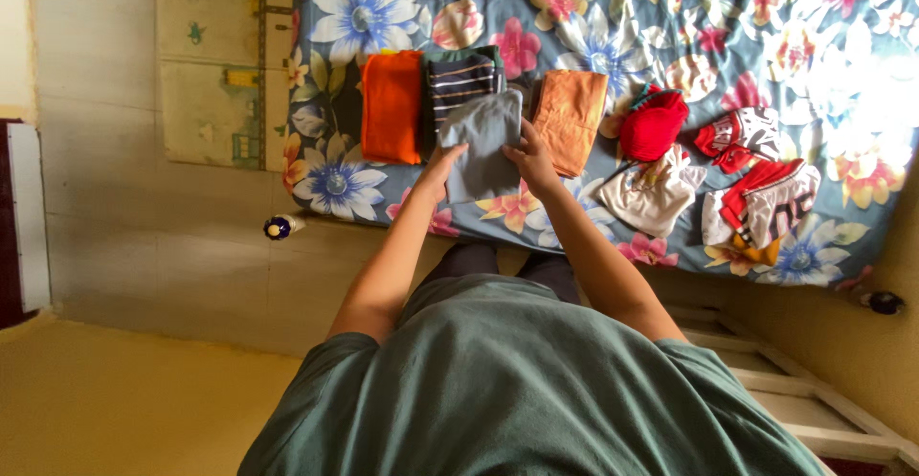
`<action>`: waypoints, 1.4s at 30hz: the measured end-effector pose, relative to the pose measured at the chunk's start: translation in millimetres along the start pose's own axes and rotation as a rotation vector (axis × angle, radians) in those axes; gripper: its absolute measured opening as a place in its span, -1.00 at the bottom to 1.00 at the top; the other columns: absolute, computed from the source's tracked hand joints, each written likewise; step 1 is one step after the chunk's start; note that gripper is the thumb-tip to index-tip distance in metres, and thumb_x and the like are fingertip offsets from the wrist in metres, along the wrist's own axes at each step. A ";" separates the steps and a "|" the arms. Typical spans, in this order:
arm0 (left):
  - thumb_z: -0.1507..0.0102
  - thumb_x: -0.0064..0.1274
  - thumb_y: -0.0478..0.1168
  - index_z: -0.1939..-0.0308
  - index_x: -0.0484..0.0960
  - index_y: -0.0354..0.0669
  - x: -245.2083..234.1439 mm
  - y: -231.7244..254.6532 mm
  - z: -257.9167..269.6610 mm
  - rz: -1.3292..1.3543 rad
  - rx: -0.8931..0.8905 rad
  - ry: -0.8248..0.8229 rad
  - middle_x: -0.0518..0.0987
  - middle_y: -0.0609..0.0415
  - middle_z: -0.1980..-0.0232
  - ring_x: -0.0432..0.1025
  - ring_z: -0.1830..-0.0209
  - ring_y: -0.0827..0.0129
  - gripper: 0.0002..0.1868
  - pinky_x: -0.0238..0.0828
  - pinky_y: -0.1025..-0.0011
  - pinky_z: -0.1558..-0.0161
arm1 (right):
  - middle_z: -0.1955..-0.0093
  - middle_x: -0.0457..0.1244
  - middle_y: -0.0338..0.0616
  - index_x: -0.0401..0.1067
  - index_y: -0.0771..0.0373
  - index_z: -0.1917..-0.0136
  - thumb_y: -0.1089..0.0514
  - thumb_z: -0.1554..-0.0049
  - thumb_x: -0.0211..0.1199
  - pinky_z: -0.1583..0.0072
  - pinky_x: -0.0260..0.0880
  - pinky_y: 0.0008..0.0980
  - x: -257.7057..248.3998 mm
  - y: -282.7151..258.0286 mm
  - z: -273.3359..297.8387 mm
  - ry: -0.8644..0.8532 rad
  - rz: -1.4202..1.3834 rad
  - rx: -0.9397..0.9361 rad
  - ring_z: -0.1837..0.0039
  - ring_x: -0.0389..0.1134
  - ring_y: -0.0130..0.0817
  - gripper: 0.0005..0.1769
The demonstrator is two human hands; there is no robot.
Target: The person folds pieces of laundry by hand on a bed, placing them into neat stacks. The person handles several colored shirts and shorts, folding each item and organizing them into rows.
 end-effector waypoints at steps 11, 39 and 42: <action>-0.20 0.25 -0.07 -0.44 0.27 -0.20 -56.7 28.9 -59.2 -0.477 0.243 0.246 0.48 -0.07 -0.30 0.41 -0.25 0.22 -0.20 0.33 0.31 -0.23 | -0.05 0.31 -0.04 -0.07 -0.02 -0.63 0.41 -0.12 0.27 -0.01 0.41 -0.41 6.6 41.4 -77.9 0.207 0.204 0.087 -0.02 0.35 -0.38 -0.05; -0.18 0.19 -0.16 -0.38 0.35 0.14 171.0 -47.3 -32.9 -1.373 0.875 0.167 0.38 0.04 -0.38 0.16 -0.51 0.10 -0.32 0.05 -0.26 -0.37 | -0.20 0.32 0.04 0.20 0.13 -0.49 0.21 -0.07 0.36 -0.06 0.48 -0.21 -209.3 19.8 91.0 0.618 0.698 -0.110 -0.05 0.45 -0.18 -0.25; -0.20 0.19 -0.18 -0.39 0.34 0.04 216.5 -81.6 -44.8 -1.405 0.901 0.037 0.39 -0.02 -0.37 0.15 -0.51 0.00 -0.33 0.00 -0.26 -0.31 | -0.13 0.37 -0.02 0.30 0.14 -0.42 0.21 -0.06 0.33 -0.03 0.50 -0.23 -262.7 14.4 132.7 0.711 0.554 -0.033 -0.03 0.48 -0.20 -0.35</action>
Point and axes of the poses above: each hand's wrist, its own z-axis away from the middle knuckle, its own x-axis out of the palm, y = z × x, the point moved 3 cm from there along -z, towards the middle knuckle
